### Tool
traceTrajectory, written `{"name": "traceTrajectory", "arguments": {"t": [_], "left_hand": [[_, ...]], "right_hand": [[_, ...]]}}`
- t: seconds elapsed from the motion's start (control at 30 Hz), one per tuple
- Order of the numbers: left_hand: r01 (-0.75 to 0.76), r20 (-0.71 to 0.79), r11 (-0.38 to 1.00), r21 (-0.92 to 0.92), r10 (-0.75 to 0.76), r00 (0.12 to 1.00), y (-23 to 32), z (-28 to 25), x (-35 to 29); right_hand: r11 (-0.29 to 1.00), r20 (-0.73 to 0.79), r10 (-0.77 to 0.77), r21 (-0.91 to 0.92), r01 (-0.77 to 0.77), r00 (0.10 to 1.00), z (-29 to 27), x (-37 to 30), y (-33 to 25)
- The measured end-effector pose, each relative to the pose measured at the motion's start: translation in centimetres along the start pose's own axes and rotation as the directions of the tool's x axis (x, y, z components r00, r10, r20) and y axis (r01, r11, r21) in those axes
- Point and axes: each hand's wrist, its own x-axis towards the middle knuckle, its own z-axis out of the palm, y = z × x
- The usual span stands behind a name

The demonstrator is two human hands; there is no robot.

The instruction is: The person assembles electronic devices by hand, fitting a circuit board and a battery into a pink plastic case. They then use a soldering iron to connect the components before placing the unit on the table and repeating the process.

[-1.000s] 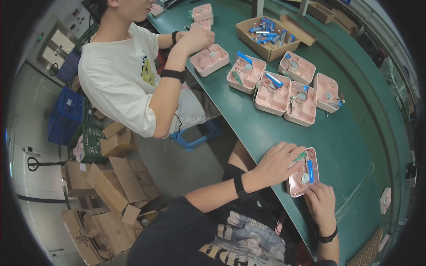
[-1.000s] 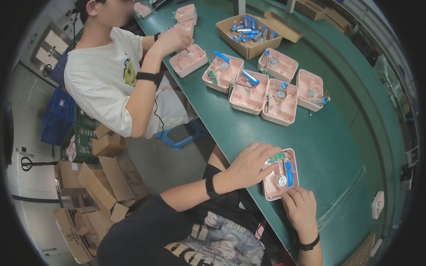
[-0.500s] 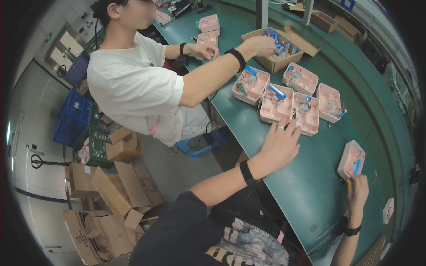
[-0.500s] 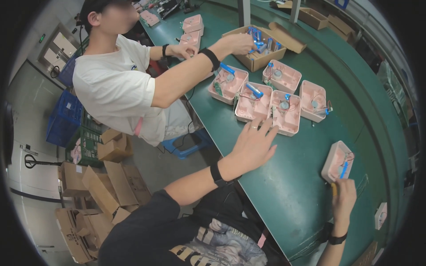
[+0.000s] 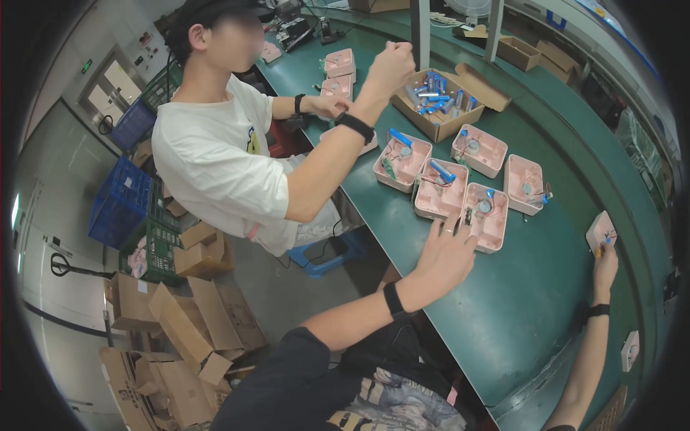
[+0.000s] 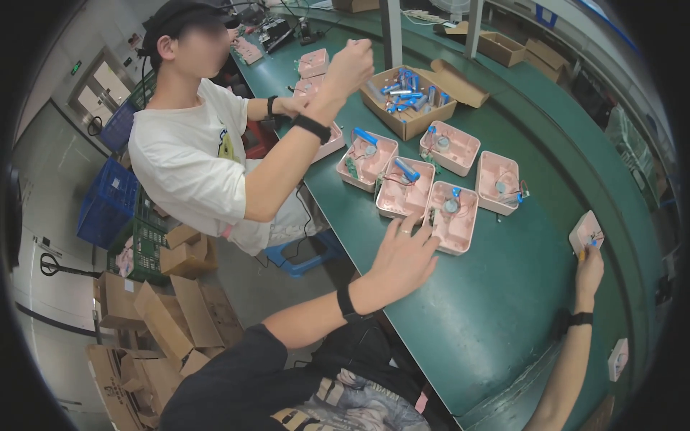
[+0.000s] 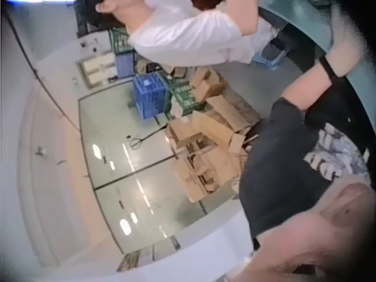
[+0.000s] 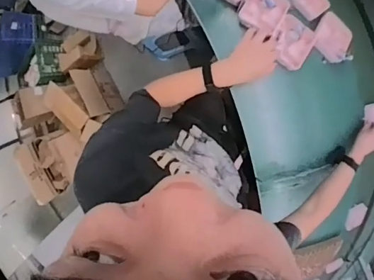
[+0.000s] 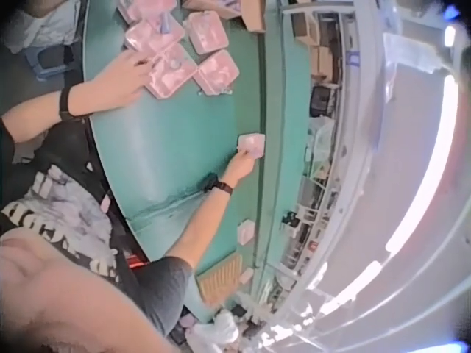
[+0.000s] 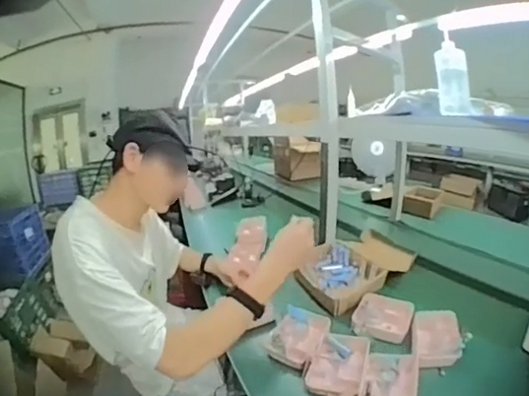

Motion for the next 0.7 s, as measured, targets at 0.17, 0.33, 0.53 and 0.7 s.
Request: {"name": "traceTrajectory", "arguments": {"t": [0.17,0.33,0.53,0.7], "left_hand": [[-0.162,-0.022,0.987,-0.02,0.162,0.987,-0.3,0.2,-2.9],[-0.247,0.01,0.958,-0.142,0.251,0.968,-1.9,-2.4,-4.3],[-0.278,0.072,0.901,-0.333,0.318,0.945,-3.7,-2.2,-3.9],[-0.16,0.013,0.884,-0.44,0.185,0.983,-2.8,-1.7,-4.6]], "right_hand": [[0.961,-0.229,-0.199,0.145,0.236,0.953,-3.2,-3.0,-6.9],[0.677,0.275,-0.644,0.639,0.365,0.714,-10.9,-6.1,-20.9],[0.554,0.123,-0.724,0.69,0.466,0.679,-9.6,-9.7,-24.5],[0.602,0.284,-0.575,0.782,0.162,0.767,-10.0,-13.2,-25.4]]}}
